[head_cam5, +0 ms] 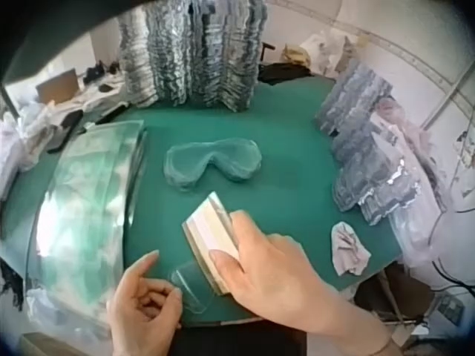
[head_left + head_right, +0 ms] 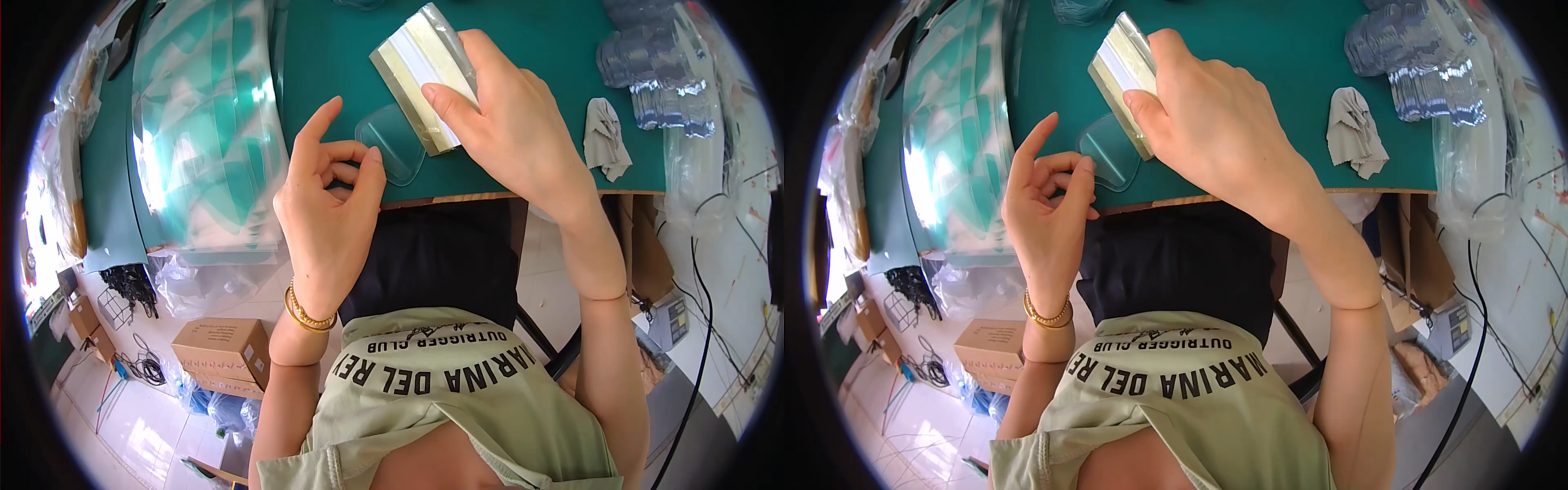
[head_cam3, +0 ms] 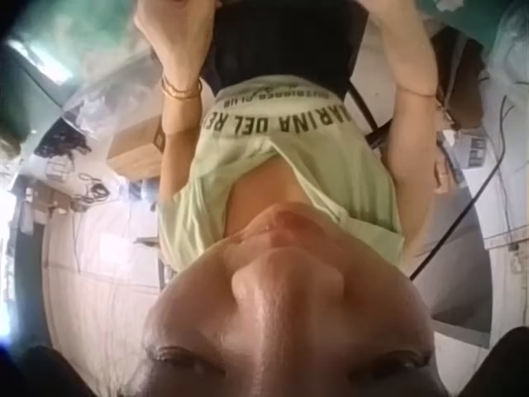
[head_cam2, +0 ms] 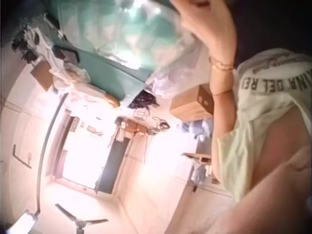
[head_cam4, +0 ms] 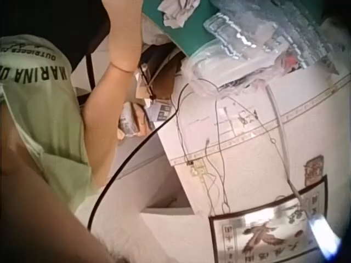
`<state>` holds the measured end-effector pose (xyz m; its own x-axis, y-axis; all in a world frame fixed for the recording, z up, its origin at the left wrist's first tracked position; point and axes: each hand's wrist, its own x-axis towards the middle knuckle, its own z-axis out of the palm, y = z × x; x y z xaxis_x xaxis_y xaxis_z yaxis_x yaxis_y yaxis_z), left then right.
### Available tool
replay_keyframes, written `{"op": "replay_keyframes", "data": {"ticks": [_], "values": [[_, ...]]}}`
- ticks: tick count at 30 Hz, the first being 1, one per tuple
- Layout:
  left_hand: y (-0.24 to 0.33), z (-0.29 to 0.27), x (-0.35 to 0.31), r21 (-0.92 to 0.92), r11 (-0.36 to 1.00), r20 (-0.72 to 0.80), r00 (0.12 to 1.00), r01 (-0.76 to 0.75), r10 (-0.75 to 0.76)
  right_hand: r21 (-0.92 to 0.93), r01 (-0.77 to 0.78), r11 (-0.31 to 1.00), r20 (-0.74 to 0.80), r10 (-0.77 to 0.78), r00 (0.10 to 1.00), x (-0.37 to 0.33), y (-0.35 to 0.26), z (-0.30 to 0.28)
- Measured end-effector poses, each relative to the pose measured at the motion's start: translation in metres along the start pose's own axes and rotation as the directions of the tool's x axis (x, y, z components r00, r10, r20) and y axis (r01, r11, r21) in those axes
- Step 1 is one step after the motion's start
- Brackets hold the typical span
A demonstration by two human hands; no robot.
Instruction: The recorder is inspecting, wiping, and organizing safety visors at a manual workstation.
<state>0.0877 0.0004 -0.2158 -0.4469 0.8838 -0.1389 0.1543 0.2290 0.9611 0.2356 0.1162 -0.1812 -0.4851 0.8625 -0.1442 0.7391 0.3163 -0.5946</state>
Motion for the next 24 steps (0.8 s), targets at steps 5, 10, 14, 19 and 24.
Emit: {"op": "replay_keyframes", "data": {"ticks": [5,10,14,19,24], "values": [[0.0,0.003,0.0,-0.006,1.0,-0.016,1.0,0.009,-0.009,-0.031,0.088,0.996,-0.007,-0.089,0.996,-0.003,0.001,0.006],[-0.004,0.001,0.0,0.004,1.0,-0.026,1.0,0.016,-0.016,0.014,0.147,0.989,0.132,-0.147,0.98,-0.006,0.001,0.007],[-0.001,0.002,0.0,0.007,1.0,-0.027,0.999,0.02,-0.02,0.039,0.205,0.978,-0.093,-0.201,0.975,0.01,0.015,-0.003],[-0.001,0.0,-0.005,0.049,0.998,-0.048,0.998,-0.025,0.027,0.055,0.226,0.973,0.059,-0.229,0.972,-0.003,0.004,0.017],[-0.001,-0.022,-0.023,0.139,0.988,0.005,0.997,-0.071,0.071,0.127,0.226,0.966,0.134,-0.243,0.961,-0.013,-0.001,0.019]]}}
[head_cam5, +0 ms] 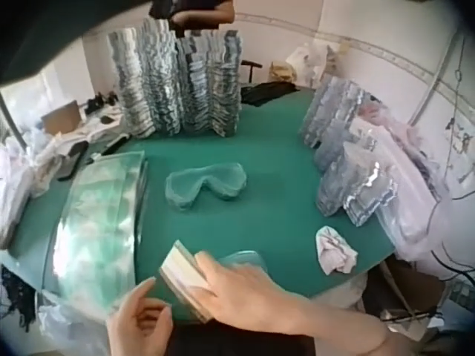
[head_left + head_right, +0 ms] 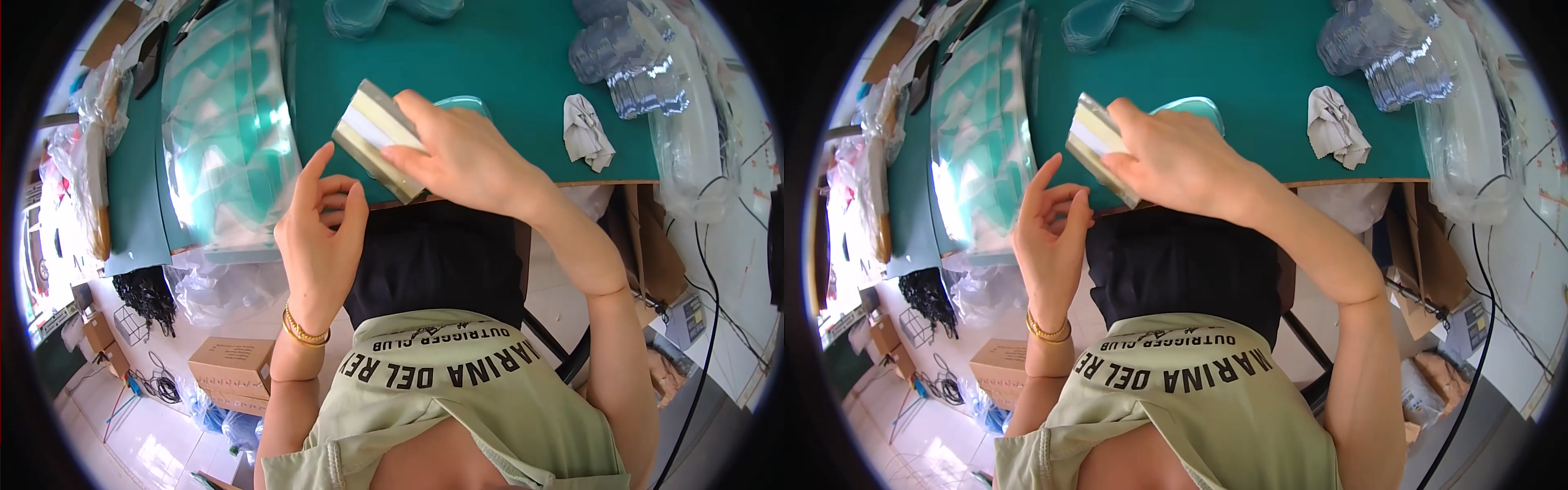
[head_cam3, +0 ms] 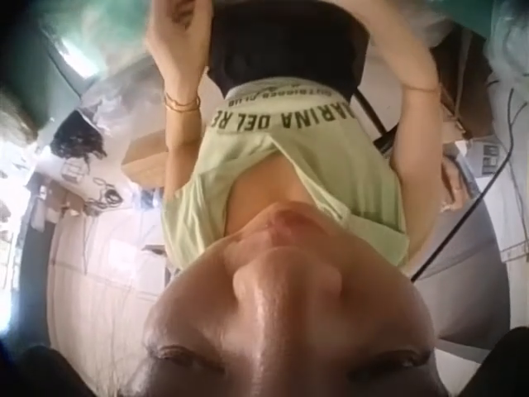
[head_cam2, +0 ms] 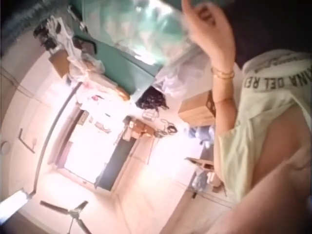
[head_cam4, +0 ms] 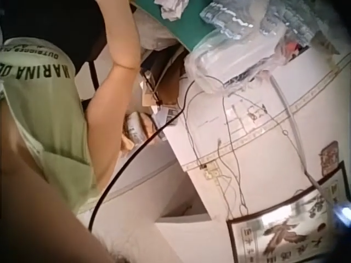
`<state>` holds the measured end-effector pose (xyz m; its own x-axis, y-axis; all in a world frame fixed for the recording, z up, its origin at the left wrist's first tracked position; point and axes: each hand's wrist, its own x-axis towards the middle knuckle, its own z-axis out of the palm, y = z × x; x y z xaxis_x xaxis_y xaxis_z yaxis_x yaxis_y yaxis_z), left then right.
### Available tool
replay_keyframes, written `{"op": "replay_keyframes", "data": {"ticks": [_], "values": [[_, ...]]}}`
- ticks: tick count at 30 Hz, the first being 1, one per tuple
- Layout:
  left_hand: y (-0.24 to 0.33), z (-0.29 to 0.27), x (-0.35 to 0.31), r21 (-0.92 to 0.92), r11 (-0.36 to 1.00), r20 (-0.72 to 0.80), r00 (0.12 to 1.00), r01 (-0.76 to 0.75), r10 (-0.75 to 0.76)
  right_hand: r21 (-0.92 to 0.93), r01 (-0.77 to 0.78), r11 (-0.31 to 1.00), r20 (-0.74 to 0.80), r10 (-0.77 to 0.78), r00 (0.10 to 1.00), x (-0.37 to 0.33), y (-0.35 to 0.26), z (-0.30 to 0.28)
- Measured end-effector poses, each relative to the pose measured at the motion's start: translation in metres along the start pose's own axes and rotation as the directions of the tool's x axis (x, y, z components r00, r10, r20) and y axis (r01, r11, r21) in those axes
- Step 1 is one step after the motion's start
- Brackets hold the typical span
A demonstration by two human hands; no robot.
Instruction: The recorder is inspecting, wiping, and organizing safety visors at a manual workstation.
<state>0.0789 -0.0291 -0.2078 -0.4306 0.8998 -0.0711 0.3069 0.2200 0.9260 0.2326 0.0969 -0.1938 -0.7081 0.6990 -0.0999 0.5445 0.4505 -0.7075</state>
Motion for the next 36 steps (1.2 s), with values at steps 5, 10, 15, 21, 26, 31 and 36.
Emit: {"op": "replay_keyframes", "data": {"ticks": [5,10,15,21,26,31,36], "values": [[0.011,-0.036,-0.014,0.128,0.992,0.1,0.995,-0.013,0.0,0.175,-0.006,0.985,-0.319,0.062,0.946,0.003,0.035,-0.042],[0.029,-0.047,0.005,0.202,0.962,0.281,0.952,-0.181,0.12,0.267,-0.099,0.959,-0.354,0.193,0.915,-0.005,0.066,-0.087],[0.036,-0.013,0.053,0.286,0.78,0.45,0.797,-0.557,0.404,-0.039,-0.415,0.909,-0.437,0.358,0.825,-0.048,0.032,-0.128],[0.036,0.028,0.08,0.444,0.595,0.529,0.732,-0.67,0.429,-0.382,-0.304,0.873,-0.722,-0.075,0.688,-0.08,0.047,-0.216],[0.049,0.034,0.099,0.458,0.6,0.567,0.735,-0.656,0.371,-0.577,-0.236,0.782,-0.419,-0.035,0.907,-0.073,0.109,-0.27],[0.072,0.025,0.167,0.479,0.568,0.388,0.742,-0.67,0.548,-0.511,-0.368,0.776,-0.439,0.132,0.889,-0.071,0.102,-0.27],[0.066,0.036,0.228,0.541,0.573,0.417,0.788,-0.616,0.453,-0.57,-0.311,0.761,-0.552,-0.074,0.83,-0.075,0.081,-0.252]]}}
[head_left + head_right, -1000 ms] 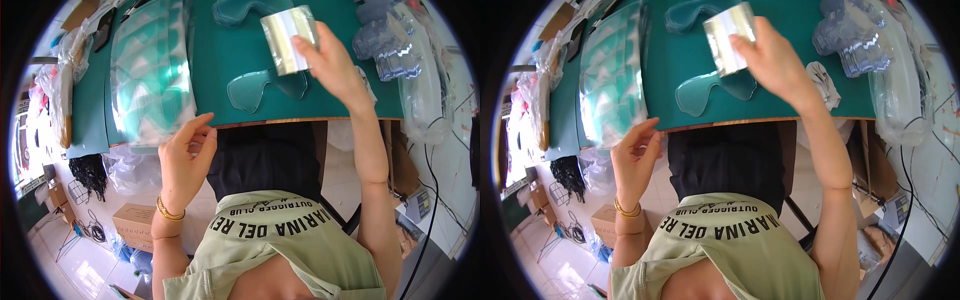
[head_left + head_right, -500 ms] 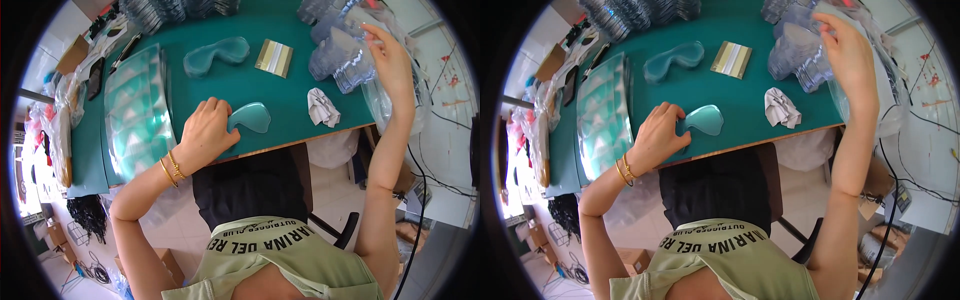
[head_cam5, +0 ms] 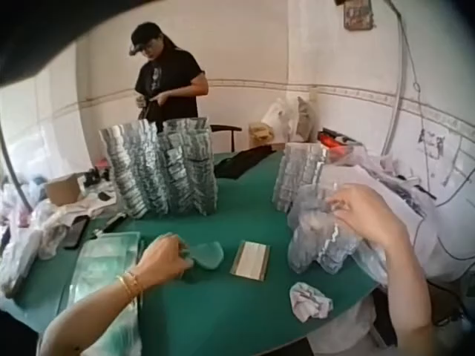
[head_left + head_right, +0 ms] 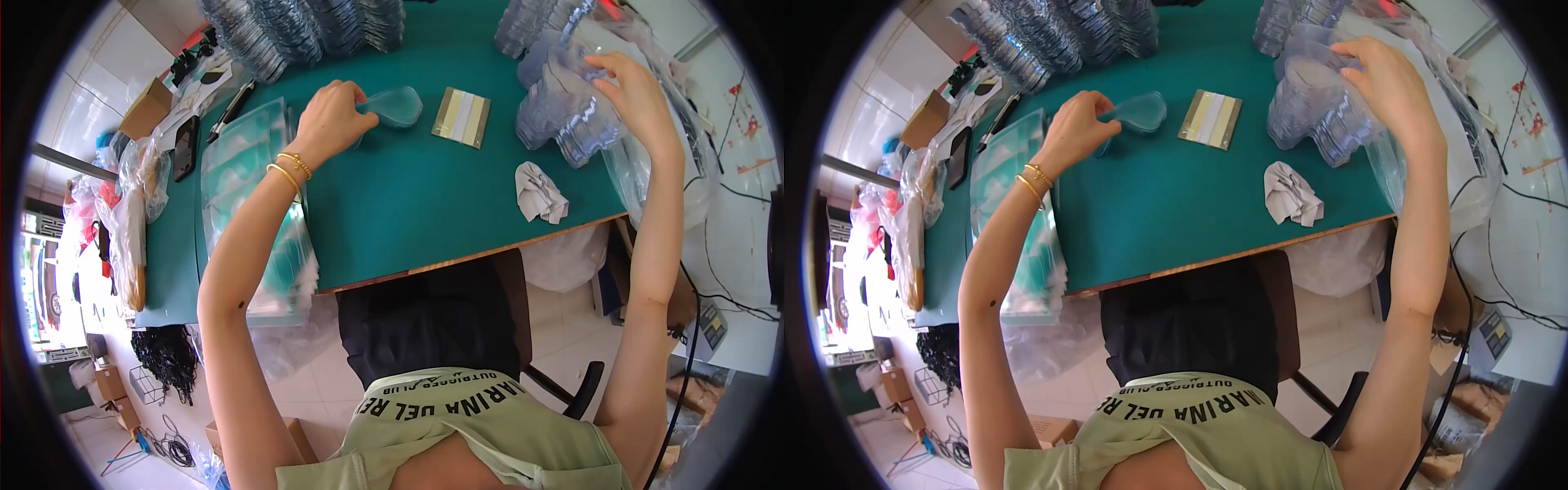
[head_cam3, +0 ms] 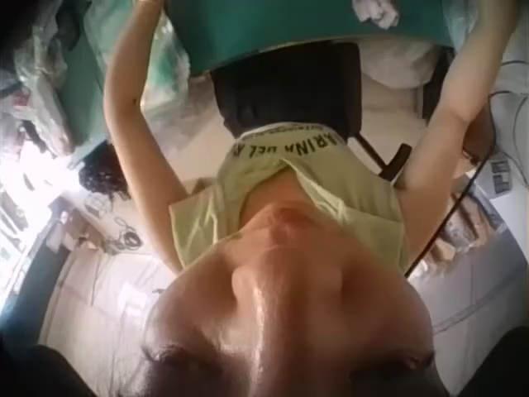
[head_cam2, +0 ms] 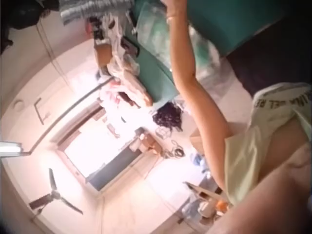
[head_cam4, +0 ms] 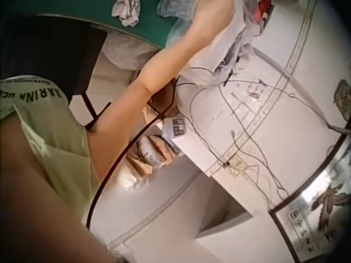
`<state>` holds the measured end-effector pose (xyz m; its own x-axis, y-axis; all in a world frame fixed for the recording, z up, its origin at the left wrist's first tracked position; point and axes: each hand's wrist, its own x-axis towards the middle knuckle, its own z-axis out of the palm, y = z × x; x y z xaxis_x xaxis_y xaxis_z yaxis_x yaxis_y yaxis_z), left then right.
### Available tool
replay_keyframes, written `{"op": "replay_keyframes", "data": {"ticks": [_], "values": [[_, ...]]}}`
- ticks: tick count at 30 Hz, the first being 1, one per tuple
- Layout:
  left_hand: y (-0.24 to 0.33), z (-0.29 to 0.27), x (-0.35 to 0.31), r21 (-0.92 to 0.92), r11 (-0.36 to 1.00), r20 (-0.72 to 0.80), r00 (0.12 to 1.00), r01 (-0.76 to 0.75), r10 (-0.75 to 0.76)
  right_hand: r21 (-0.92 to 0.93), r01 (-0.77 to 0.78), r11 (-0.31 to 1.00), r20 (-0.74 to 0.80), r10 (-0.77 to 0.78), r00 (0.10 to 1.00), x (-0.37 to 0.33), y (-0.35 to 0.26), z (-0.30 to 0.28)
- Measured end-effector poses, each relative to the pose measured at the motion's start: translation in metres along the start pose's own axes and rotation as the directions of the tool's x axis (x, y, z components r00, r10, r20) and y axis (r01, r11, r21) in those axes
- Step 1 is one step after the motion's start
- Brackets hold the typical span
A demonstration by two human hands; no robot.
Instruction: The recorder is inspecting, wiping, and organizing safety visors at a manual workstation.
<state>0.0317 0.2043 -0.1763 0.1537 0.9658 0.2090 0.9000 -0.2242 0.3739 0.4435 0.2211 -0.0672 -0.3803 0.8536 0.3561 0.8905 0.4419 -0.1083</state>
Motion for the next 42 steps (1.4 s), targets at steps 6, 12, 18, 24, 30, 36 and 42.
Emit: {"op": "replay_keyframes", "data": {"ticks": [6,12,18,24,30,36,42], "values": [[0.035,-0.013,-0.046,-0.173,0.983,-0.315,0.949,-0.054,-0.004,0.066,0.179,0.982,-0.002,-0.179,0.984,-0.05,-0.097,0.008],[0.067,-0.013,-0.128,-0.326,0.945,-0.297,0.951,-0.013,-0.09,0.366,0.303,0.88,0.145,-0.376,0.915,-0.08,-0.177,0.117],[0.063,-0.007,-0.179,-0.299,0.94,-0.052,0.98,0.168,-0.191,0.382,-0.046,0.923,-0.13,0.103,0.986,-0.092,-0.141,0.108],[0.065,0.01,-0.184,-0.181,0.973,-0.006,0.989,0.145,-0.149,0.259,-0.351,0.9,0.021,0.359,0.933,-0.13,-0.09,0.113],[0.064,0.011,-0.19,-0.21,0.964,-0.034,0.985,0.16,-0.171,0.603,0.147,0.784,-0.056,-0.142,0.988,-0.103,-0.175,0.117],[0.055,0.016,-0.194,-0.212,0.969,-0.06,0.988,0.125,-0.141,0.602,0.448,0.661,-0.12,-0.48,0.869,-0.078,-0.215,0.167],[0.052,0.02,-0.193,-0.241,0.959,-0.049,0.985,0.151,-0.168,0.658,0.471,0.588,-0.048,-0.591,0.805,-0.088,-0.22,0.163]]}}
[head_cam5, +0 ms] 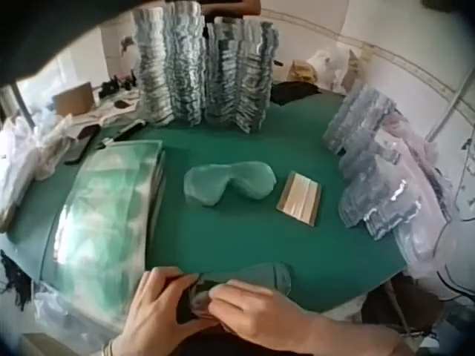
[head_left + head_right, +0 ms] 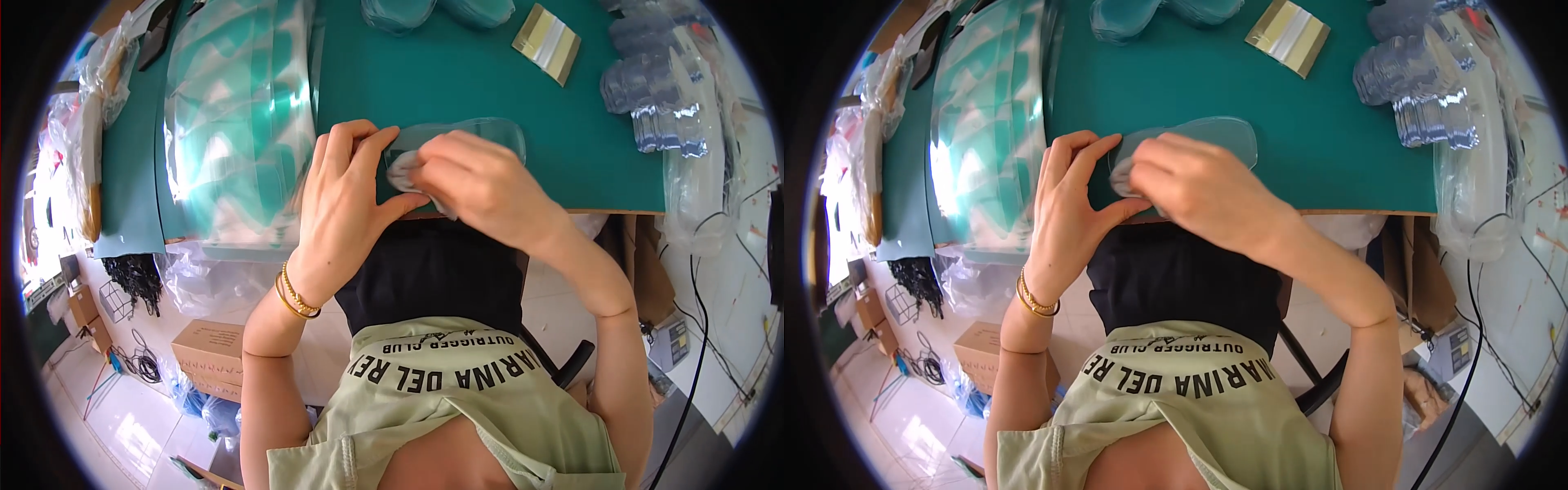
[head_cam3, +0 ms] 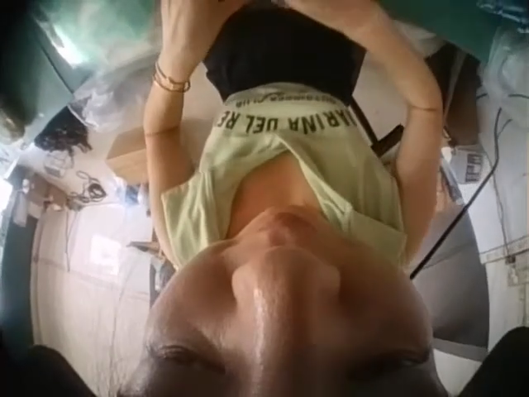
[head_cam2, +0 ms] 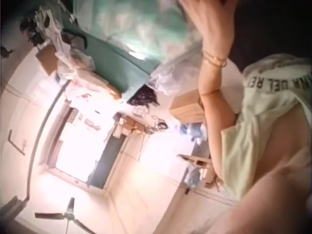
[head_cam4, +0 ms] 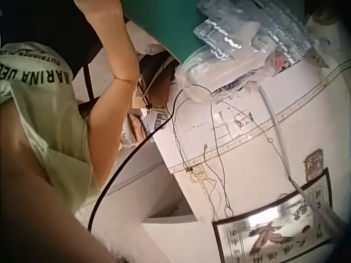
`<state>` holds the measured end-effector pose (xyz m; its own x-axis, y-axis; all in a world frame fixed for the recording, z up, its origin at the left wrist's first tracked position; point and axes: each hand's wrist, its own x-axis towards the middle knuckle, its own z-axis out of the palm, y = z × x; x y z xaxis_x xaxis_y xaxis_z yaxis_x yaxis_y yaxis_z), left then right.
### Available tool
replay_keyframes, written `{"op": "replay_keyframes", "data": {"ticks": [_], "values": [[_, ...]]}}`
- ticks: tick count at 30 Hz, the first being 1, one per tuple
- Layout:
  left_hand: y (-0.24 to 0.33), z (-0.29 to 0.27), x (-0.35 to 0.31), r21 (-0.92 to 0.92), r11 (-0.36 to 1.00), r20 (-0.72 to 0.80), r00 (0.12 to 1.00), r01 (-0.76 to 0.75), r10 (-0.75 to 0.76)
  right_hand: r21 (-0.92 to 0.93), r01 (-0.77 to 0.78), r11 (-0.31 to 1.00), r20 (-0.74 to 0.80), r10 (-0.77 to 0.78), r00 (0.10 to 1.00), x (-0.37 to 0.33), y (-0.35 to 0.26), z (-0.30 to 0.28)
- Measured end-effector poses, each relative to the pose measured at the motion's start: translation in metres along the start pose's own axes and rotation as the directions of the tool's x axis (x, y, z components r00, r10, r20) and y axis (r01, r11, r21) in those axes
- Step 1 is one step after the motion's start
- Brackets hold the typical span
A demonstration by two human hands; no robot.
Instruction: The recorder is inspecting, wiping, and organizing safety visors at a manual workstation.
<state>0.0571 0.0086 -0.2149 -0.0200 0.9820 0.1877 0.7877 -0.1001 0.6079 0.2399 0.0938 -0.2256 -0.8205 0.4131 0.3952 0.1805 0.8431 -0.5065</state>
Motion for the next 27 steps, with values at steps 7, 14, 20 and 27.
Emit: {"op": "replay_keyframes", "data": {"ticks": [7,14,20,27], "values": [[0.003,0.003,-0.001,-0.036,0.997,-0.001,0.998,0.065,-0.065,-0.096,-0.07,0.993,-0.143,0.055,0.988,0.007,0.023,-0.009],[0.002,0.001,-0.002,0.001,0.999,-0.029,0.999,0.037,-0.037,-0.05,-0.119,0.992,-0.148,0.111,0.983,0.004,0.013,0.001],[0.007,0.001,0.0,-0.008,0.999,-0.014,0.999,0.035,-0.035,-0.139,-0.219,0.966,-0.189,0.192,0.963,-0.056,0.015,-0.038],[0.01,-0.003,0.004,0.043,0.999,-0.004,1.0,-0.016,0.017,-0.167,-0.271,0.948,-0.334,0.204,0.92,-0.039,0.027,-0.028]]}}
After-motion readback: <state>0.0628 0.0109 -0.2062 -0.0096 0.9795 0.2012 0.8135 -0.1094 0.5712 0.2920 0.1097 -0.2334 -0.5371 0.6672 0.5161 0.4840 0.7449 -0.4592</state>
